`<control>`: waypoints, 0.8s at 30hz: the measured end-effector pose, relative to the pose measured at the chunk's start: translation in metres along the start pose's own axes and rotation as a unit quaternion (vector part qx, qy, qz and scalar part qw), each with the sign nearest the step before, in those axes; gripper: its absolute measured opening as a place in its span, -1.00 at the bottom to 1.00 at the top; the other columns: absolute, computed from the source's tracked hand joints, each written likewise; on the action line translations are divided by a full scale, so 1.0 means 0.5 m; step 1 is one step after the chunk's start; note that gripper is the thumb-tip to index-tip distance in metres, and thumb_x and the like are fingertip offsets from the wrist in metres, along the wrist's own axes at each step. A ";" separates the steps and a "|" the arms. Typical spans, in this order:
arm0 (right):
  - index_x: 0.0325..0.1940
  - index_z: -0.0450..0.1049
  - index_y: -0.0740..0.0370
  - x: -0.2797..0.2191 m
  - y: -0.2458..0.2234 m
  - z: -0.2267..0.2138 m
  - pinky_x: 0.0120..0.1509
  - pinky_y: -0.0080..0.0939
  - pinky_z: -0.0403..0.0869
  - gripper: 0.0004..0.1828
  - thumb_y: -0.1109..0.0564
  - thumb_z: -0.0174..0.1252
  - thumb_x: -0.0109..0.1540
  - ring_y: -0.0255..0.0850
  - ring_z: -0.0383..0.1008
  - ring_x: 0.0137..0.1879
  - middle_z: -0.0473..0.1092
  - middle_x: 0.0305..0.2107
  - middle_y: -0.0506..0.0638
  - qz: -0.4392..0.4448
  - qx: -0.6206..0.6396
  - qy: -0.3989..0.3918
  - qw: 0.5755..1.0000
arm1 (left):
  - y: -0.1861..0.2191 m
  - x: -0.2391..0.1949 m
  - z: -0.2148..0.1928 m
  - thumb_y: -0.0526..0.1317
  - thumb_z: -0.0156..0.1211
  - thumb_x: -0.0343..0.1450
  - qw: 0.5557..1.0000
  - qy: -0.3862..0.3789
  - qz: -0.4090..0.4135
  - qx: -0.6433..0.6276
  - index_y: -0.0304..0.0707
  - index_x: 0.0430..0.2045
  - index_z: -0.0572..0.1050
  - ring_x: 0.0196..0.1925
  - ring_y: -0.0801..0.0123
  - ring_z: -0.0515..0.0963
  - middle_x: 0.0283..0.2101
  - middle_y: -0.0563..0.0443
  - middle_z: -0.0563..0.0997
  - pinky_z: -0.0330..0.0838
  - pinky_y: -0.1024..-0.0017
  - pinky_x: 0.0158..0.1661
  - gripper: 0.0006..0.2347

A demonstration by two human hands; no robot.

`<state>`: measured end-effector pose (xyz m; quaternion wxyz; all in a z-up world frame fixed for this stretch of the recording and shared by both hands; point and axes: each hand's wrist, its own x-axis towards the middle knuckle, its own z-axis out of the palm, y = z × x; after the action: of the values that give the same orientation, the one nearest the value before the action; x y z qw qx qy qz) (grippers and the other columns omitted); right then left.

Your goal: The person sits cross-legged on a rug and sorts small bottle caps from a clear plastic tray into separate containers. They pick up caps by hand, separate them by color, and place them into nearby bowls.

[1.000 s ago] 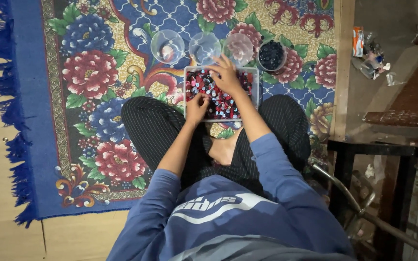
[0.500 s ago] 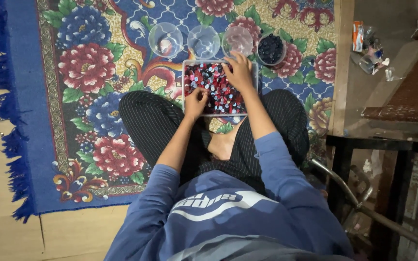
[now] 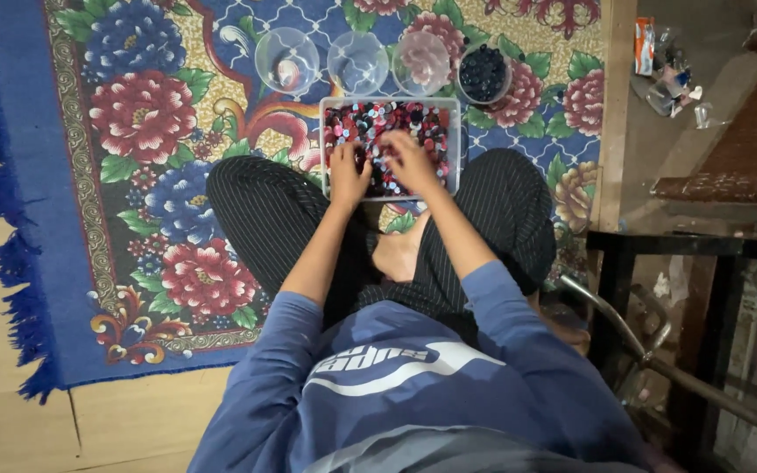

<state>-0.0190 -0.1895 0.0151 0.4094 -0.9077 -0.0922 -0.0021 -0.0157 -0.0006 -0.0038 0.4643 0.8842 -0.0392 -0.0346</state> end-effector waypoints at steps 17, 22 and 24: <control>-0.14 0.67 -0.25 -0.065 0.056 -0.022 0.13 -0.12 0.51 -0.55 0.31 0.06 0.16 -0.12 0.59 -0.07 0.57 -0.29 -0.20 0.096 -0.039 0.105 0.989 | -0.064 0.033 0.021 -0.25 0.34 0.35 0.942 -0.104 0.088 0.307 -0.18 0.06 0.49 0.24 -0.09 0.39 0.31 -0.17 0.32 0.51 0.02 0.09 -0.63; -0.13 0.65 -0.16 -0.056 0.060 0.010 0.00 -0.08 0.56 -0.63 0.29 0.15 0.14 -0.03 0.61 -0.16 0.53 -0.30 -0.11 0.102 -0.049 0.148 0.982 | -0.082 0.017 0.017 -0.38 0.17 0.44 0.961 -0.062 0.101 0.249 -0.27 0.01 0.44 0.23 -0.09 0.42 0.27 -0.20 0.36 0.47 0.01 0.11 -0.75; -0.09 0.65 -0.08 -0.044 0.072 0.037 -0.01 -0.11 0.59 -0.68 0.26 0.27 0.14 -0.03 0.62 -0.15 0.50 -0.23 -0.06 0.097 -0.059 0.159 0.981 | -0.146 0.025 0.047 -0.39 0.09 0.47 0.970 -0.034 0.119 0.208 -0.25 -0.04 0.43 0.22 -0.08 0.45 0.21 -0.19 0.41 0.45 0.02 0.14 -0.81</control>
<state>-0.0360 -0.2029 -0.0259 0.3627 -0.9230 0.0627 -0.1119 -0.0029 0.0200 -0.0774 0.2694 0.9486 -0.1662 0.0004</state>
